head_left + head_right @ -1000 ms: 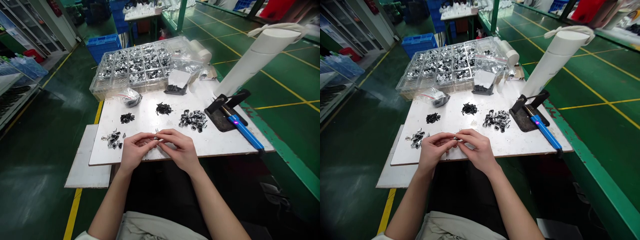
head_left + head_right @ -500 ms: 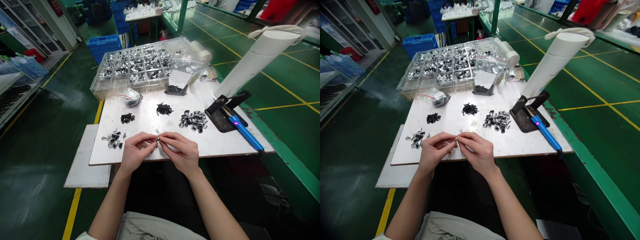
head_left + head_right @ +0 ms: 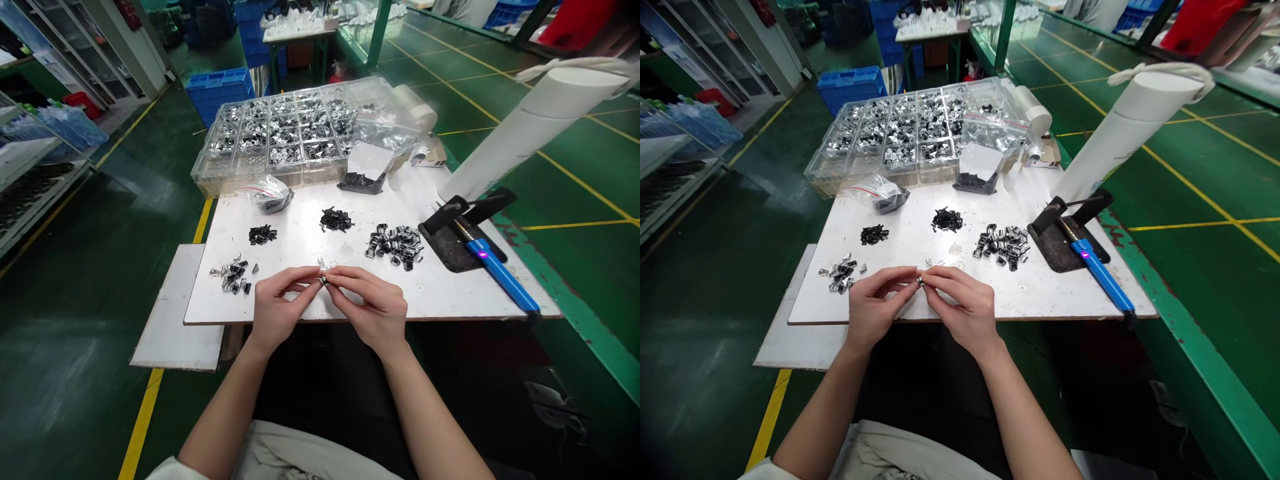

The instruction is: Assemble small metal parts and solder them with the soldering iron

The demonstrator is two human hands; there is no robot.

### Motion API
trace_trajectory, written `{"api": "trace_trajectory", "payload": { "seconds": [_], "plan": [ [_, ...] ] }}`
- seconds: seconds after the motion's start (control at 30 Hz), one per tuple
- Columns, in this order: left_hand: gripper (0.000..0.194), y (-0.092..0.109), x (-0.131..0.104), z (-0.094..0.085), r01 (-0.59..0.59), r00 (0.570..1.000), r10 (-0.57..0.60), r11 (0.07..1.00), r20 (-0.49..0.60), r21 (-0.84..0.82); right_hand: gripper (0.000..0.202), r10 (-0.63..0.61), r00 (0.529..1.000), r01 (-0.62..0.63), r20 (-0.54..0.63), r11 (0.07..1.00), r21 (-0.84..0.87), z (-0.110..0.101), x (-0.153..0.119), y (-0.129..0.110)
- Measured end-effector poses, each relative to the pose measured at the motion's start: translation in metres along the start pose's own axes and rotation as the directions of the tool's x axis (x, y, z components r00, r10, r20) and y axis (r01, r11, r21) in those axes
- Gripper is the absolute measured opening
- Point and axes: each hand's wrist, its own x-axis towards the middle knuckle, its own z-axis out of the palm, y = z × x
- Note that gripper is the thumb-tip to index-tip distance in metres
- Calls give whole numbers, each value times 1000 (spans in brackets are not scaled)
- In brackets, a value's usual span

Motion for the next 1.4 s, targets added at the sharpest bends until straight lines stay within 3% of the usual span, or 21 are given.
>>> {"api": "trace_trajectory", "payload": {
  "seconds": [0.2, 0.43, 0.73, 0.97, 1.27, 1.4],
  "plan": [
    [22, -3, -5, 4, -190, 974, 207, 968, -89, 165, 34, -29, 999, 29, 16, 998, -51, 1, -4, 2],
    [30, -5, -7, 5, -268, 958, 280, 952, -64, 147, 34, 45, 999, -45, 30, 999, -3, 0, -1, 0],
    [13, 1, 2, 0, -129, 992, 128, 989, 15, 73, 22, 97, 995, -97, 5, 995, -20, 1, -1, 1],
    [9, 2, 5, -2, -117, 993, 117, 993, -8, 5, 23, 124, 992, -124, 34, 992, 5, 1, 1, 0],
    [11, 1, 4, 0, 132, 990, -137, 984, -37, -120, 29, 63, 997, -62, 40, 998, -20, 1, 1, 0],
    [11, -1, 1, 1, 54, 996, -59, 996, -66, -78, 32, 38, 998, -37, 41, 999, -28, 2, 0, 0]
  ]
}}
